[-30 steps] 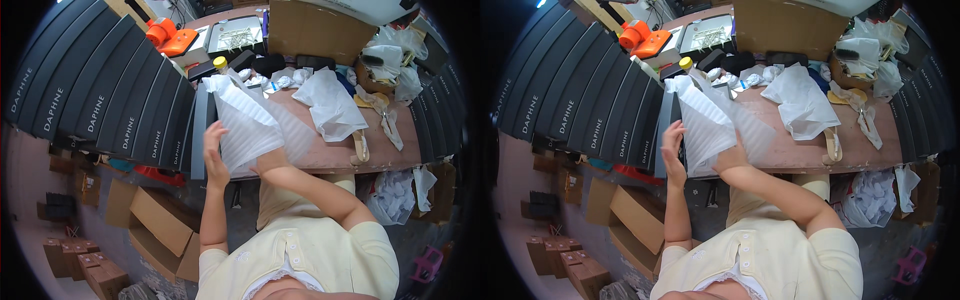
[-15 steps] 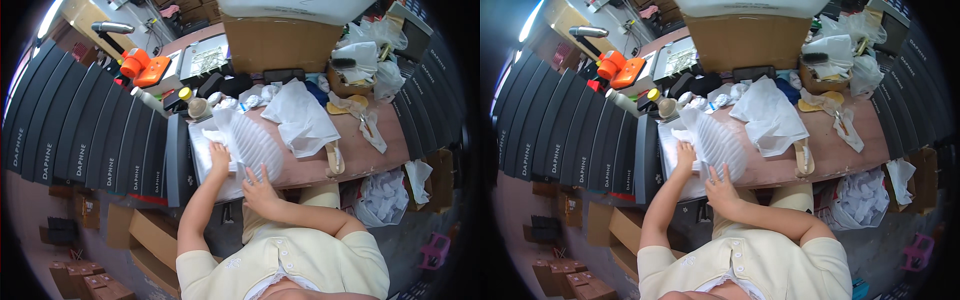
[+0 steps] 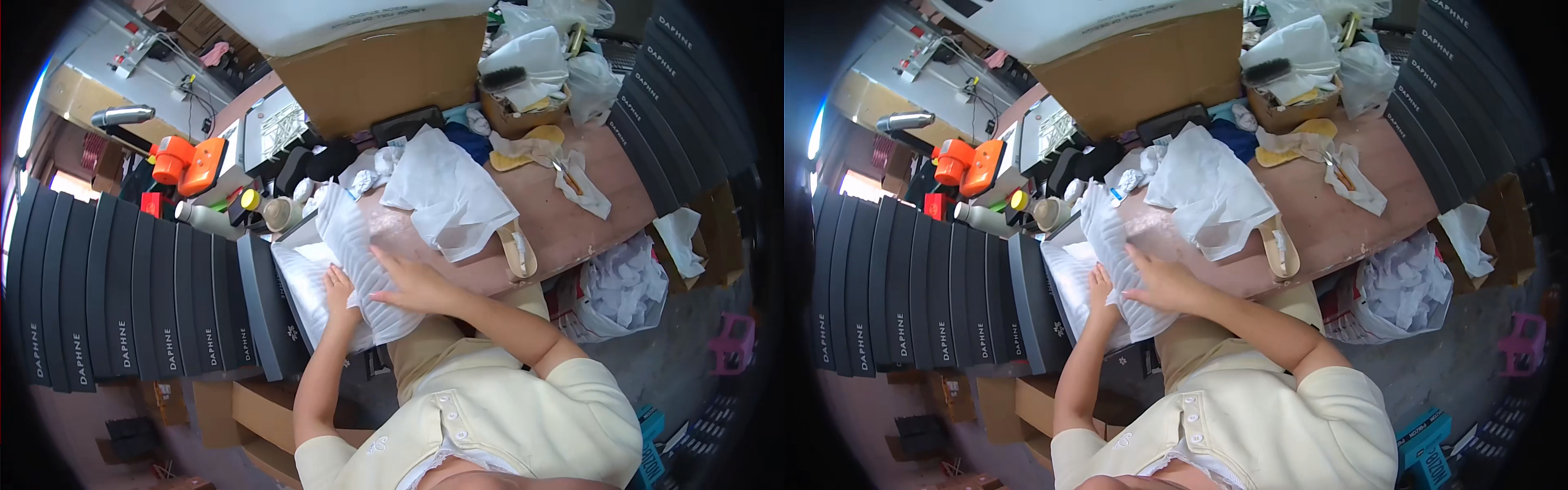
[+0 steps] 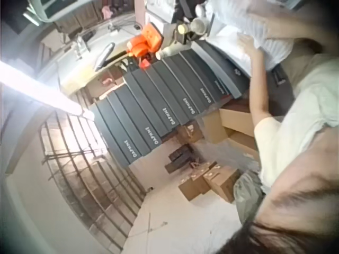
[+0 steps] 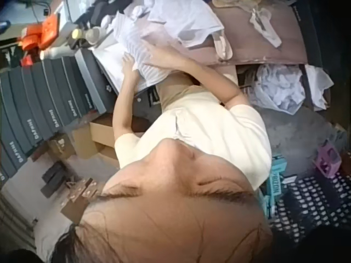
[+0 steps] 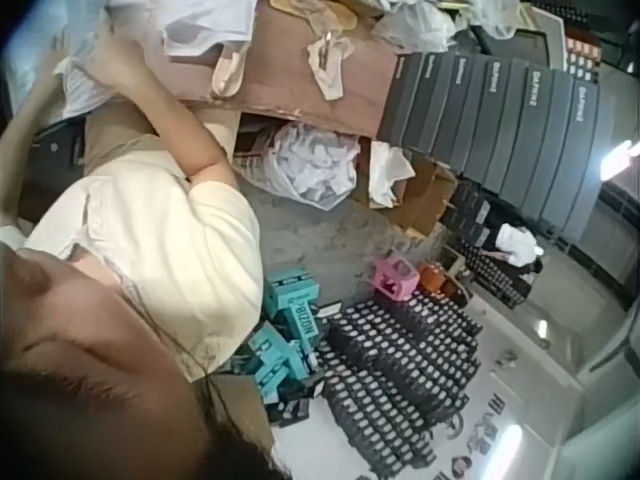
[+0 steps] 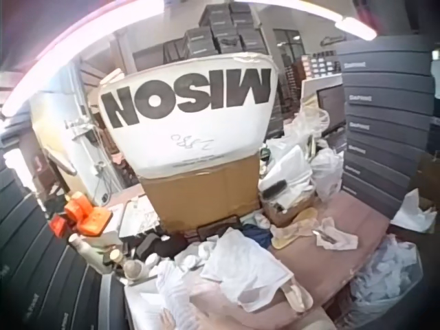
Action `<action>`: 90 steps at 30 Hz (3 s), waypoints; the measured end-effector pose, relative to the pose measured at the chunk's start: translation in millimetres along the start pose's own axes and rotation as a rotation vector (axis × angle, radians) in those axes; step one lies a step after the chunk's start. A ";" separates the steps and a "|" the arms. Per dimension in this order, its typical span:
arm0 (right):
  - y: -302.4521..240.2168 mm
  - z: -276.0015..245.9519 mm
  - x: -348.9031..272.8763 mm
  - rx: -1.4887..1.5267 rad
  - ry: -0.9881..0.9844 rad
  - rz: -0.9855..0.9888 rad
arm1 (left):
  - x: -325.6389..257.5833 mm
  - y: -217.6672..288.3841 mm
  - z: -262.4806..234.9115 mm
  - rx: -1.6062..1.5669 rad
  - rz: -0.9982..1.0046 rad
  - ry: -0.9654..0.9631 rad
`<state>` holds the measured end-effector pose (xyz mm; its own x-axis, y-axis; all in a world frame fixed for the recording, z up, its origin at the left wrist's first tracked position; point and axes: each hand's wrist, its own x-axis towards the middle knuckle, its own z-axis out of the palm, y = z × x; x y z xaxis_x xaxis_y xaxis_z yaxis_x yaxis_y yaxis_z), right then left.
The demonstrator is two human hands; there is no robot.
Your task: The person trims loose threads on shoes with scissors, inserts toe cushions, wraps the shoes in protective paper, places them into a shoebox, covers the box with a lid, and stacks it onto a pile of boxes.
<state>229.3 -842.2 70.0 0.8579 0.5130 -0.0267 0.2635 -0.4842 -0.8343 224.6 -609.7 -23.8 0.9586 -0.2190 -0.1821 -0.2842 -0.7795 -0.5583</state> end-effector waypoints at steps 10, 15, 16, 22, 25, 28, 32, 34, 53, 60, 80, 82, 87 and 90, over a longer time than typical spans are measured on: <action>67.2 -117.3 -44.0 -0.909 0.490 0.046 | -66.5 8.4 -204.8 -1.456 -0.059 1.295; 65.1 -129.2 -25.2 -0.622 0.524 -0.180 | 0.6 107.6 -219.5 -1.222 -0.096 0.821; 39.5 -135.8 -36.6 -0.414 0.559 -0.228 | 12.7 112.4 -205.1 -1.231 -0.093 0.826; 23.9 -135.6 -96.9 -0.424 0.725 -0.294 | 25.6 71.8 -144.9 -1.051 -0.344 0.359; 44.8 -101.5 -129.8 -0.622 0.499 0.296 | 16.5 55.5 -150.9 -0.847 -0.400 0.242; 66.2 -84.2 -123.1 -0.497 0.083 0.592 | 8.5 52.1 -159.7 -0.825 -0.419 0.248; 101.5 -96.2 -132.3 -0.176 0.550 0.092 | 6.8 56.5 -167.7 -1.014 -0.246 0.420; 83.1 -120.4 -161.4 0.807 0.490 0.443 | 10.2 55.4 -177.6 -1.064 -0.319 0.473; -8.5 -97.3 -239.9 0.630 0.260 0.173 | 21.2 65.6 -228.7 -1.786 0.350 0.707; -52.2 -99.9 -208.1 -0.476 0.214 0.023 | -5.2 46.5 -226.3 -1.617 0.201 0.874; -40.7 -68.8 -171.3 -0.588 0.332 0.033 | -55.0 49.5 -207.7 -2.142 0.260 0.707; -39.2 -67.6 -171.0 -0.689 0.356 -0.040 | -56.8 52.3 -200.7 -2.076 0.158 0.706; -24.9 -70.6 -170.1 -0.887 0.254 -0.238 | -49.2 45.7 -207.3 -2.207 0.195 0.706; -27.8 -66.4 -163.5 -0.735 0.074 0.034 | -56.6 50.7 -206.9 -2.158 0.364 0.652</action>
<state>110.9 -959.7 134.2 0.8916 0.4527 0.0131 0.4414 -0.8622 -0.2487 160.0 -758.3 125.6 0.8906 -0.1993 0.4087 -0.3836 0.1534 0.9107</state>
